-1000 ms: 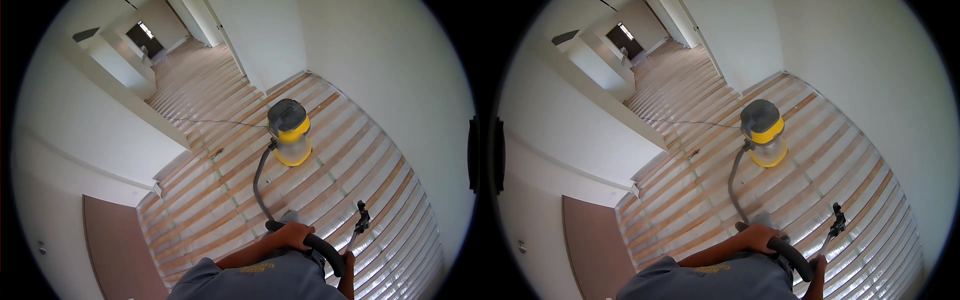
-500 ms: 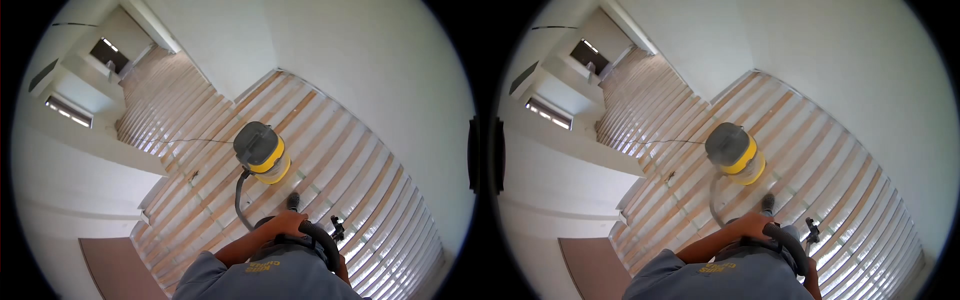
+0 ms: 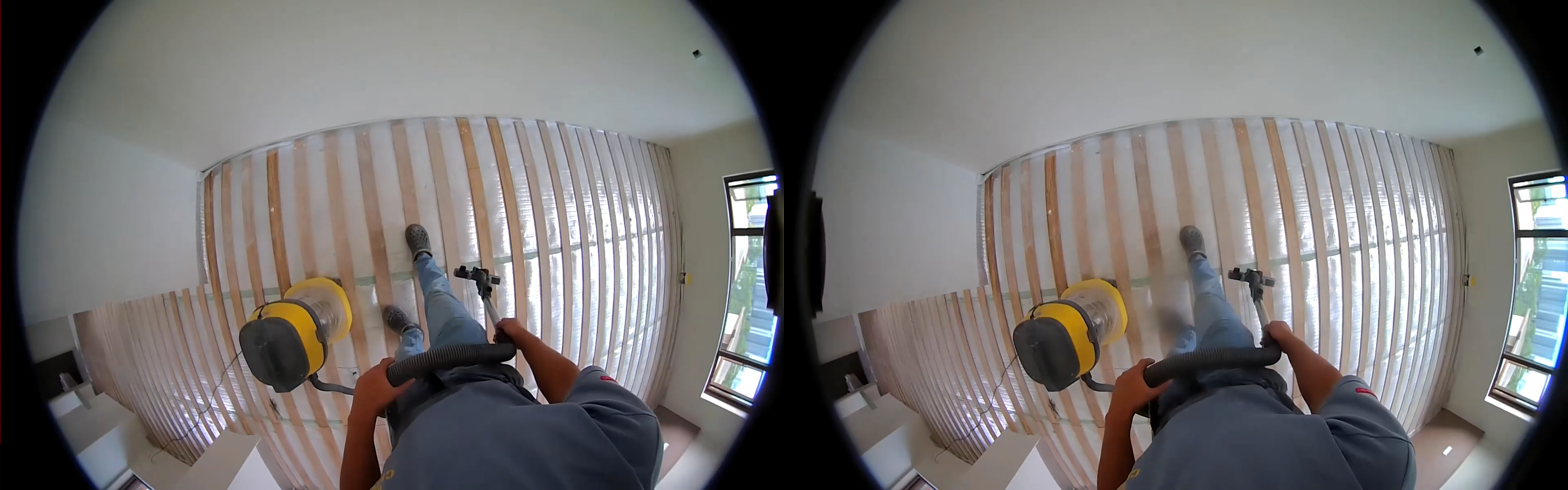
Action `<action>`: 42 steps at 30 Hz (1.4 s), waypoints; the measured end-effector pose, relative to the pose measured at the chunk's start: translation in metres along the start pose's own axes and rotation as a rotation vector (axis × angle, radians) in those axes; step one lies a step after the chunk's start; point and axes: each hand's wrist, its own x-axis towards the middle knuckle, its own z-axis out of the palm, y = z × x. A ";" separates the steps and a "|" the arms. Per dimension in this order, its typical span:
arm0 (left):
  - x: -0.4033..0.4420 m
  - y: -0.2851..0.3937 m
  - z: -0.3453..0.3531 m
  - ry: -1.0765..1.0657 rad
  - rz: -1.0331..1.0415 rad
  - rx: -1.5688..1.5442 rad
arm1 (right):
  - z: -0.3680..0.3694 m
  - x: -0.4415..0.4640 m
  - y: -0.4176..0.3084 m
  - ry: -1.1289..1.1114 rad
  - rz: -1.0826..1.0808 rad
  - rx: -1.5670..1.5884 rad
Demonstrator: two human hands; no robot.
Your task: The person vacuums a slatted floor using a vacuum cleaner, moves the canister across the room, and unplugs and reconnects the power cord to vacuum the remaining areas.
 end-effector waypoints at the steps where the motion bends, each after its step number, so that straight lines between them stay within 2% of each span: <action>1: 0.016 0.009 -0.009 -0.010 -0.005 0.002 | -0.003 0.028 -0.016 0.011 -0.052 -0.069; 3: 0.056 0.022 -0.024 -0.036 -0.043 0.026 | -0.009 0.081 -0.060 0.026 -0.147 -0.133; 4: 0.078 0.031 -0.030 -0.013 -0.050 0.028 | -0.012 0.099 -0.093 0.033 -0.120 -0.062; 6: 0.135 0.050 -0.039 -0.020 -0.099 0.026 | -0.007 0.098 -0.197 0.053 -0.068 0.082; 10: 0.268 0.082 -0.040 0.067 -0.066 0.053 | -0.012 0.240 -0.309 0.109 -0.256 0.095; 12: 0.335 0.092 -0.032 0.036 -0.080 0.051 | -0.009 0.314 -0.373 0.058 -0.240 0.153; 15: 0.417 0.112 -0.016 0.233 -0.048 0.072 | -0.007 0.414 -0.447 0.080 -0.341 0.074; 16: 0.439 0.115 -0.006 0.216 -0.055 0.064 | -0.011 0.448 -0.461 0.079 -0.373 0.064; 18: 0.471 0.118 0.012 0.119 -0.076 0.095 | -0.020 0.507 -0.483 0.013 -0.270 -0.008; 22: 0.491 0.123 0.040 0.055 -0.001 0.052 | -0.021 0.523 -0.463 0.052 -0.176 -0.077; 23: 0.490 0.125 0.044 0.053 0.015 0.070 | -0.023 0.527 -0.455 0.114 -0.243 -0.163; 25: 0.487 0.125 0.045 0.016 0.006 0.088 | -0.022 0.540 -0.447 0.151 -0.325 -0.268; 28: 0.476 0.124 0.041 -0.058 -0.011 0.117 | -0.012 0.525 -0.454 0.141 -0.211 -0.338; 29: 0.473 0.122 0.042 -0.028 -0.017 0.136 | -0.008 0.536 -0.441 0.184 -0.282 -0.482; 32: 0.467 0.123 0.047 -0.020 -0.037 0.145 | 0.011 0.534 -0.435 0.218 -0.226 -0.588; 37: 0.451 0.134 0.063 -0.054 -0.050 0.152 | 0.020 0.522 -0.416 0.232 -0.215 -0.628; 42: 0.419 0.118 0.087 -0.069 0.033 0.176 | 0.023 0.520 -0.324 0.214 -0.272 -0.690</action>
